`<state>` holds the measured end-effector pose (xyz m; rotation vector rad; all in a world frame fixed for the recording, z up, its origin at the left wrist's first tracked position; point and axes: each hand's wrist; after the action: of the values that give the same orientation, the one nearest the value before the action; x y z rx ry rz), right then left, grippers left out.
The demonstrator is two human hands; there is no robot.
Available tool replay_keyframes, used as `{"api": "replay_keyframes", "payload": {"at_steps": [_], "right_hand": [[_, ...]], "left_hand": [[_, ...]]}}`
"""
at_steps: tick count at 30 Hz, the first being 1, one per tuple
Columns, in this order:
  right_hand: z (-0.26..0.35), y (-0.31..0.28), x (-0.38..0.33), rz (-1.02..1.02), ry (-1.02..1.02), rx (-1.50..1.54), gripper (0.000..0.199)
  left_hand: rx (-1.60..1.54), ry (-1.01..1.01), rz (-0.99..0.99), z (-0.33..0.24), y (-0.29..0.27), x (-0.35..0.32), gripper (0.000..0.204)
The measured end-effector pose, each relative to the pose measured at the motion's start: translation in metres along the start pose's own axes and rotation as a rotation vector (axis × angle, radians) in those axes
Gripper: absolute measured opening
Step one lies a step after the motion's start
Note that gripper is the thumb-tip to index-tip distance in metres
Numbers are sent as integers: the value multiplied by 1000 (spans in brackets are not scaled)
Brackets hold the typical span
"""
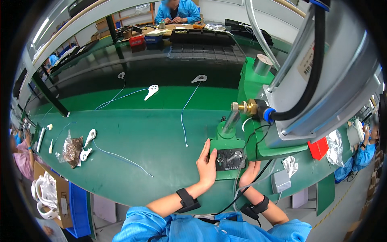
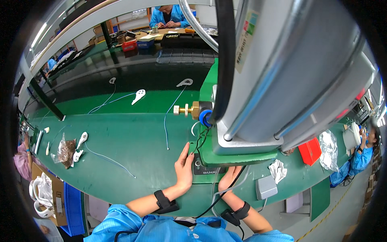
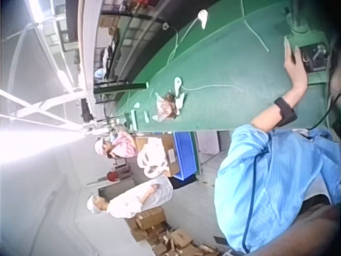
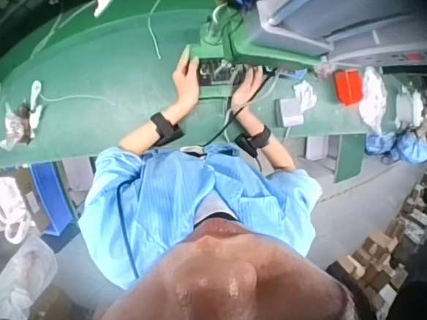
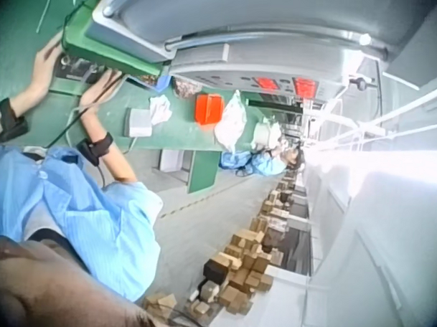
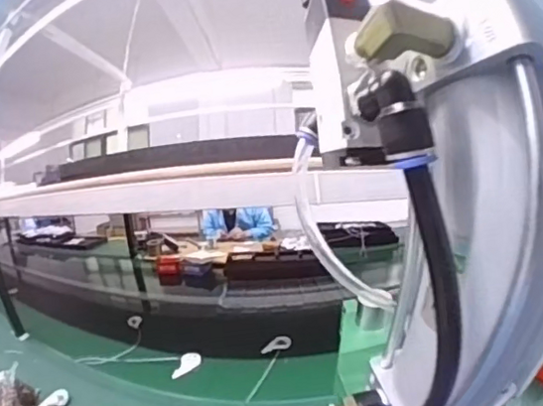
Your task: The worker is using a pneumatic press machine to attach components to circular plastic parts and then sorting them into containers.
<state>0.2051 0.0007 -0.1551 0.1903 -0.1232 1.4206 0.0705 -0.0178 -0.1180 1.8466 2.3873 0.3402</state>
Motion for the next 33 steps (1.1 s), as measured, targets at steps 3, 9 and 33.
{"api": "replay_keyframes", "payload": {"at_steps": [3, 9, 33], "right_hand": [[-9, -7, 3, 44, -11, -77, 33], [21, 19, 20, 36, -43, -84, 29], [161, -131, -11, 264, 42, -1068, 25]], "left_hand": [[3, -21, 3, 3, 2, 1, 48], [-8, -112, -11, 4, 0, 22, 49], [1664, -340, 84, -24, -156, 263, 63]]}}
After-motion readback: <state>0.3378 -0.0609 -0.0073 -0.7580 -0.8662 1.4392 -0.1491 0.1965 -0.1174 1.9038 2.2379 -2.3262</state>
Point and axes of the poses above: each hand's wrist, its own x-axis towards the middle knuckle, its own y-axis out of the palm, z = x × y, and after that the axes turned 14 degrees about z, right-handed
